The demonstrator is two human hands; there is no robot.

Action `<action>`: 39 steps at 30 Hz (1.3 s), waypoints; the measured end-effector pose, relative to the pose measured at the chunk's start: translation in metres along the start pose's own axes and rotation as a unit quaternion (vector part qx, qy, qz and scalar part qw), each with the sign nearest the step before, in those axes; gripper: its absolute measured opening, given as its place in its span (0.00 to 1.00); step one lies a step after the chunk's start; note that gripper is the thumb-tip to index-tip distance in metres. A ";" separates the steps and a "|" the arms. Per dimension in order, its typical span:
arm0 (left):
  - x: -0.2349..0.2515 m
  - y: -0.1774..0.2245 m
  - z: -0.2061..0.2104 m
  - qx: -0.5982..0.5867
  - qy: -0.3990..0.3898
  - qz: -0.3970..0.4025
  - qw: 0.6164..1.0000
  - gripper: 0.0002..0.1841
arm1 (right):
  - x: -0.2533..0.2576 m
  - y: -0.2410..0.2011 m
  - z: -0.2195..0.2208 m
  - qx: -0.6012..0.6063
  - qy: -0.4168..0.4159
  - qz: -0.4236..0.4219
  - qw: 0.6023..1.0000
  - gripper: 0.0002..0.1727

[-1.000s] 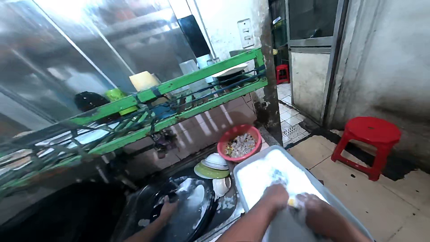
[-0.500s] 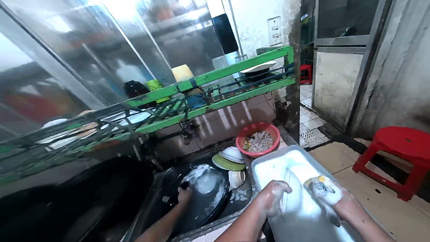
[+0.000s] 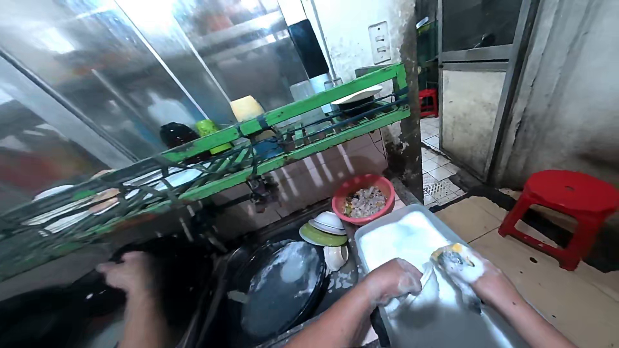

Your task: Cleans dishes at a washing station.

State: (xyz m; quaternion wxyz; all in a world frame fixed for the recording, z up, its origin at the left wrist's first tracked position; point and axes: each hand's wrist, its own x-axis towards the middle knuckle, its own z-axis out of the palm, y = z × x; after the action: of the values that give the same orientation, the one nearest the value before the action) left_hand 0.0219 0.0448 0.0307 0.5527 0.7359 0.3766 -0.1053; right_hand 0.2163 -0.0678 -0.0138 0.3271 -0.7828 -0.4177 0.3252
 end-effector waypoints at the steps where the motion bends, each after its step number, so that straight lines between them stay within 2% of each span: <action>1: 0.000 0.003 0.000 0.034 -0.003 0.000 0.999 0.07 | 0.000 -0.001 0.000 0.003 -0.001 0.001 1.000 0.35; 3: -0.002 0.012 -0.002 0.096 -0.004 -0.006 0.995 0.09 | 0.001 -0.001 0.000 0.011 -0.001 -0.001 1.000 0.35; 5: -0.001 0.017 -0.006 0.119 0.015 -0.017 0.993 0.15 | 0.002 0.001 0.000 0.017 0.004 -0.007 1.000 0.34; 7: 0.004 0.012 -0.017 0.083 0.039 -0.027 0.995 0.24 | 0.003 0.004 0.002 0.019 0.016 -0.015 1.000 0.34; 8: 0.008 0.007 -0.024 0.053 0.052 -0.032 0.997 0.25 | 0.003 0.005 0.002 0.020 0.019 -0.016 0.999 0.34; 12: 0.020 -0.015 -0.042 -0.067 0.092 -0.045 0.993 0.20 | 0.003 0.003 0.000 0.023 0.021 -0.013 0.999 0.35; 14: 0.018 -0.021 -0.033 -0.147 0.091 -0.054 0.984 0.19 | 0.001 0.003 0.001 0.026 0.047 -0.029 0.998 0.35; 16: 0.015 -0.024 -0.008 -0.194 0.074 -0.047 0.977 0.17 | -0.002 0.002 0.000 0.049 0.107 -0.060 0.991 0.34; 18: 0.016 -0.018 0.018 -0.141 0.052 -0.030 0.988 0.19 | -0.006 -0.001 0.000 0.071 0.171 -0.091 0.978 0.34; 20: 0.016 -0.010 0.029 -0.112 0.074 -0.012 0.991 0.18 | -0.014 -0.007 0.007 0.080 0.201 -0.125 0.968 0.33; 23: 0.003 0.001 0.036 -0.266 0.163 0.065 0.948 0.15 | -0.029 -0.021 0.036 0.106 0.184 -0.251 0.945 0.31; 24: -0.005 0.004 0.038 -0.295 0.163 0.119 0.934 0.14 | -0.030 -0.027 0.044 0.120 0.166 -0.291 0.934 0.32; 25: -0.011 0.006 0.041 -0.304 0.161 0.171 0.923 0.14 | -0.029 -0.034 0.047 0.135 0.156 -0.296 0.933 0.33; 26: -0.016 0.007 0.043 -0.293 0.157 0.200 0.922 0.18 | -0.025 -0.044 0.039 0.145 0.141 -0.257 0.945 0.33; 28: -0.023 0.007 0.048 -0.282 0.137 0.221 0.923 0.25 | 0.004 -0.058 0.010 0.161 0.095 -0.119 0.975 0.28; 30: -0.027 0.004 0.054 -0.301 0.110 0.261 0.910 0.24 | 0.029 -0.063 -0.009 0.177 0.060 -0.036 0.982 0.26; 31: -0.027 0.004 0.052 -0.305 0.116 0.250 0.912 0.24 | 0.029 -0.069 -0.010 0.156 0.058 -0.031 0.986 0.26; 32: -0.028 0.008 0.047 -0.294 0.143 0.206 0.922 0.24 | 0.022 -0.075 -0.005 0.114 0.065 -0.053 0.990 0.27; 34: -0.030 0.011 0.034 -0.227 0.187 0.136 0.946 0.23 | -0.011 -0.079 0.021 0.056 0.096 -0.159 0.981 0.32; 36: -0.036 0.006 0.026 -0.166 0.191 0.125 0.959 0.20 | -0.027 -0.074 0.046 0.036 0.119 -0.270 0.955 0.35; 37: -0.038 0.004 0.026 -0.167 0.183 0.120 0.961 0.21 | -0.021 -0.072 0.047 0.059 0.105 -0.269 0.956 0.33; 39: -0.041 0.004 0.031 -0.244 0.160 0.115 0.949 0.25 | 0.004 -0.075 0.024 0.129 0.056 -0.155 0.978 0.28</action>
State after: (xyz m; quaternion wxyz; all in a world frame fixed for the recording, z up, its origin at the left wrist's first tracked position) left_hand 0.0044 -0.0018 0.0461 0.6565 0.6237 0.3871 0.1733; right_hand 0.1657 -0.0258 0.0302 0.4951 -0.6765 -0.4695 0.2772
